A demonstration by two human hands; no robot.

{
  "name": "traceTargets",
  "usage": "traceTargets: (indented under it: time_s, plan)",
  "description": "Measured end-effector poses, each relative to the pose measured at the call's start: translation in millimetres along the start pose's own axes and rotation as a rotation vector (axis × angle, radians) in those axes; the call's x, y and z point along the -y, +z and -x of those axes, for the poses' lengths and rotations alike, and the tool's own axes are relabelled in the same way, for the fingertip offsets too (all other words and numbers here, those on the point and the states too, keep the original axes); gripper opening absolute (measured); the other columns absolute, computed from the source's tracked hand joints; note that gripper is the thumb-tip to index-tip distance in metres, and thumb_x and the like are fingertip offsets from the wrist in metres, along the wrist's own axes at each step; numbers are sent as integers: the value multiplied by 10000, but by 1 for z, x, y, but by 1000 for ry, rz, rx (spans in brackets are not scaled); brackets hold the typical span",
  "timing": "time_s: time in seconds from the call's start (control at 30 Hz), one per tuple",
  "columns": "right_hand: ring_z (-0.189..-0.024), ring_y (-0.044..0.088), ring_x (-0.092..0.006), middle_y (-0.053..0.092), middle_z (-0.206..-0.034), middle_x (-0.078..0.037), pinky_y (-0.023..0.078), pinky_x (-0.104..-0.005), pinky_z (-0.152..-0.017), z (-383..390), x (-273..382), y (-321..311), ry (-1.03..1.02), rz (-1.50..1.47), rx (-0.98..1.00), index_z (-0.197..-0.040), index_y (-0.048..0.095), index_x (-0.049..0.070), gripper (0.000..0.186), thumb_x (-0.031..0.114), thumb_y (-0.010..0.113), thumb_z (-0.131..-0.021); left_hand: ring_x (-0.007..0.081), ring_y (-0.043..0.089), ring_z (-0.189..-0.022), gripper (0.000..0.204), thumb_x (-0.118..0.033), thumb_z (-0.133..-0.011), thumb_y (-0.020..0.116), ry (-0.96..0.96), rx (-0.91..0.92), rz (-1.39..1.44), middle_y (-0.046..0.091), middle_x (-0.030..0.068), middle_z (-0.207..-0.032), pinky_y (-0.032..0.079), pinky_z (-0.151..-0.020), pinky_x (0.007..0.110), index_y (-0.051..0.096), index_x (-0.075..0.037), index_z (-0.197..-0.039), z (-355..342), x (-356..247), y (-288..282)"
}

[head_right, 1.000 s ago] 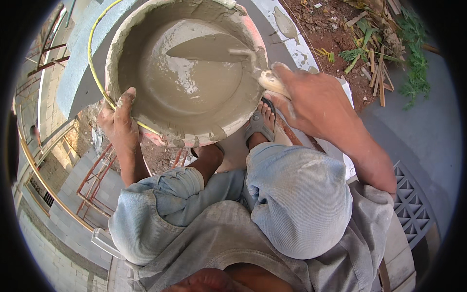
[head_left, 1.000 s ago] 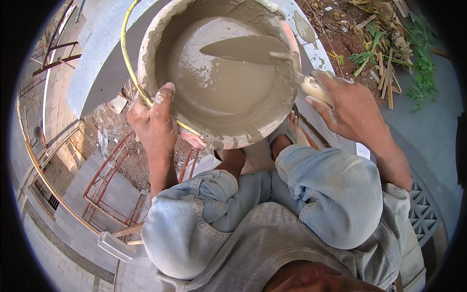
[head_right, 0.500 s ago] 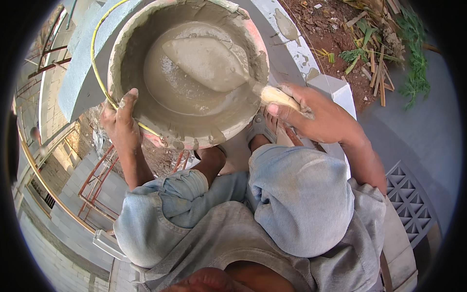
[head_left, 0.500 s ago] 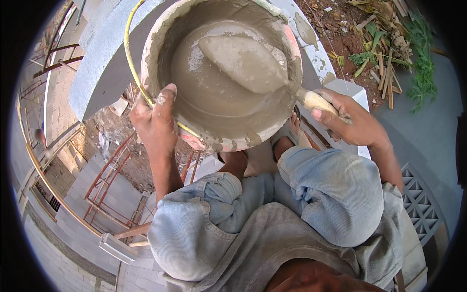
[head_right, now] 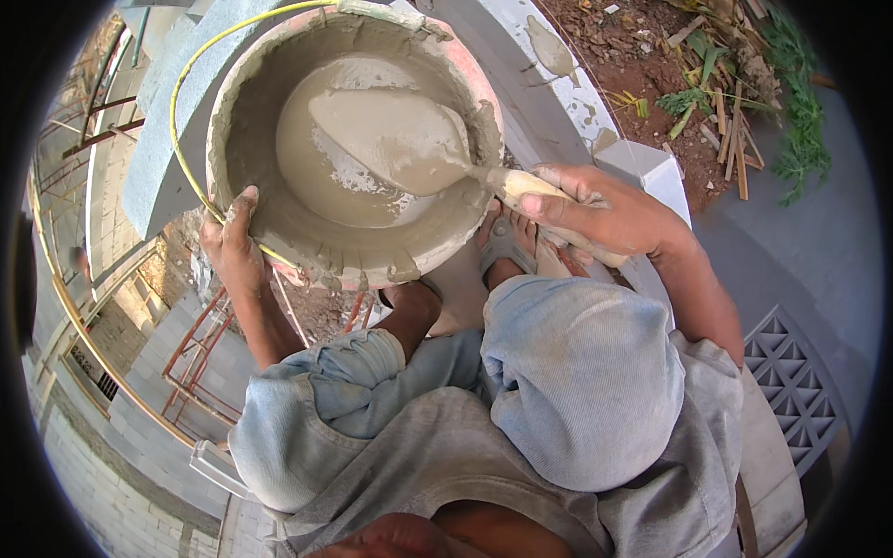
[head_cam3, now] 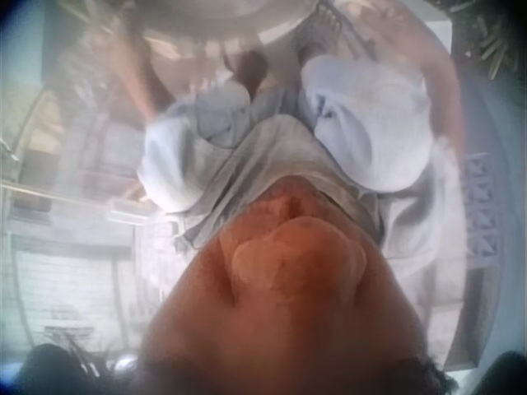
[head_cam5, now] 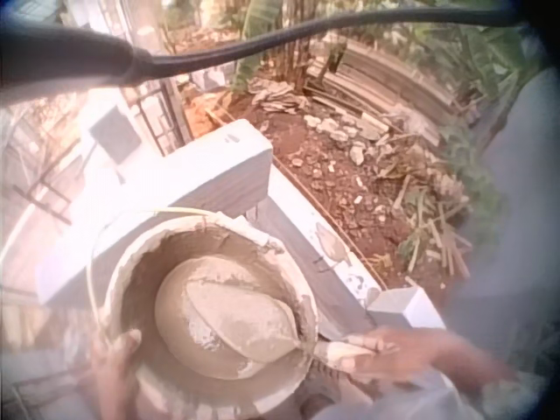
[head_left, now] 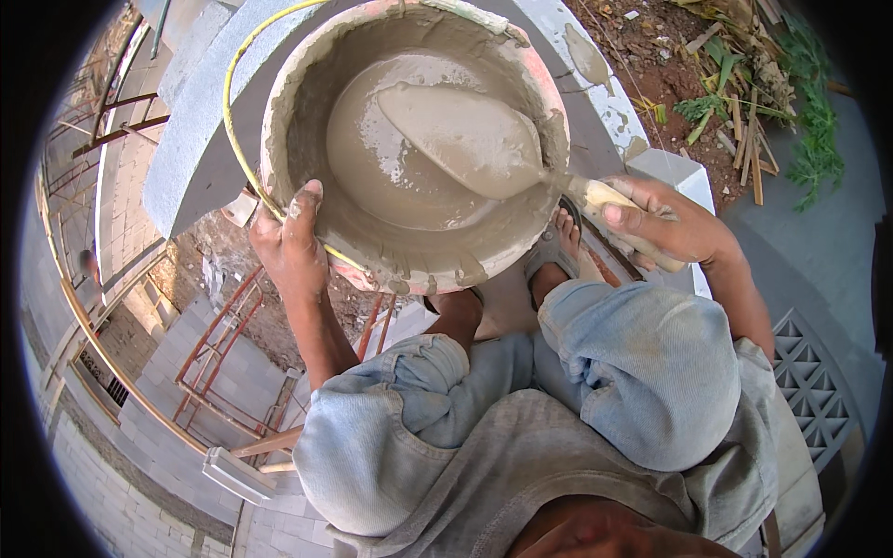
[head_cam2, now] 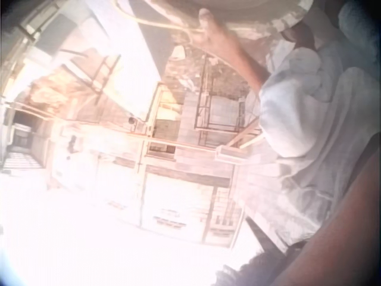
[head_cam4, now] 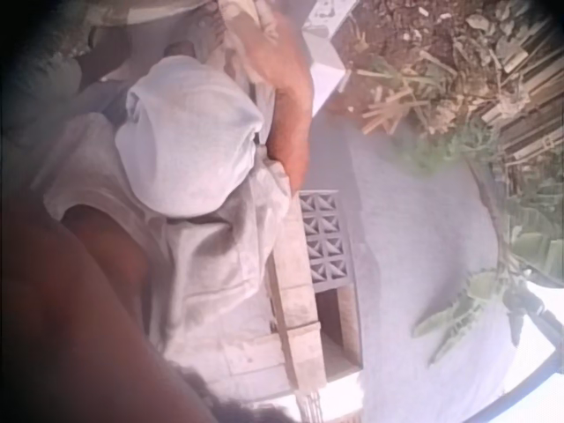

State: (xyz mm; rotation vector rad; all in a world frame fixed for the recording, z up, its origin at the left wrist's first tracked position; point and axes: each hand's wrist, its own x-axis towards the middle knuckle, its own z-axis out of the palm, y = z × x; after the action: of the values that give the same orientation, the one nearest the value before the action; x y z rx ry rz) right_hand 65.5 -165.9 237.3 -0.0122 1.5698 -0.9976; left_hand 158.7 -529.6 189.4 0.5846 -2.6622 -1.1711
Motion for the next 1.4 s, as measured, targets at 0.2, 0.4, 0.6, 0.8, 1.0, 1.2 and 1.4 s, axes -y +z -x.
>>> traceTargets:
  time_s: [0.2,0.4,0.6,0.8,1.0,1.2,1.4]
  plan:
    - [-762,570,-112,612,-945,-61,467,-264,-662,6,-19,0,-201,154,-82,-1189,568,20,504,462,553,-949,193,585,-818,329,-189,-826,686,-348,-55,386,640,119,-920,468,-798,327,651,76,-1016,-9,26,6]
    - [-743,569,-119,596,-977,-57,475,-261,-642,19,-22,-9,-130,143,-16,-1260,529,19,554,481,537,-953,222,652,-843,409,-93,-789,697,-400,-122,459,641,153,-991,540,-765,321,553,76,-1132,4,66,12]
    - [-685,565,-96,607,-914,-49,470,-242,-590,5,5,-6,-50,106,49,-1271,523,22,541,460,551,-954,214,643,-849,408,-94,-793,699,-411,-102,519,638,146,-1005,535,-775,318,552,81,-1132,6,36,7]
    - [-604,546,-64,604,-800,-12,447,-225,-525,19,14,-10,35,-50,-74,-1212,560,27,486,441,556,-958,178,600,-860,427,-97,-809,700,-357,-101,559,635,111,-1011,472,-827,295,574,96,-1168,10,39,7]
    - [-619,523,-67,575,-842,-15,455,-222,-550,42,-24,-24,-78,-13,-263,-1255,536,16,532,450,566,-949,199,620,-866,384,-88,-804,694,-480,-162,553,633,128,-1008,501,-807,309,585,71,-1137,8,75,-3]
    - [-538,482,-72,521,-766,4,429,-225,-473,16,-81,-30,-11,-389,-362,-1213,536,19,512,439,606,-929,236,663,-837,402,-127,-804,696,-556,-109,698,650,168,-1010,550,-750,353,579,87,-1123,5,75,1]
    - [-509,464,-66,525,-730,-4,392,-217,-426,-113,-139,-88,-91,-488,-541,-1164,534,48,411,371,620,-924,248,649,-909,457,-110,-816,671,-560,-141,696,628,183,-1087,544,-783,361,536,84,-1208,7,73,3]
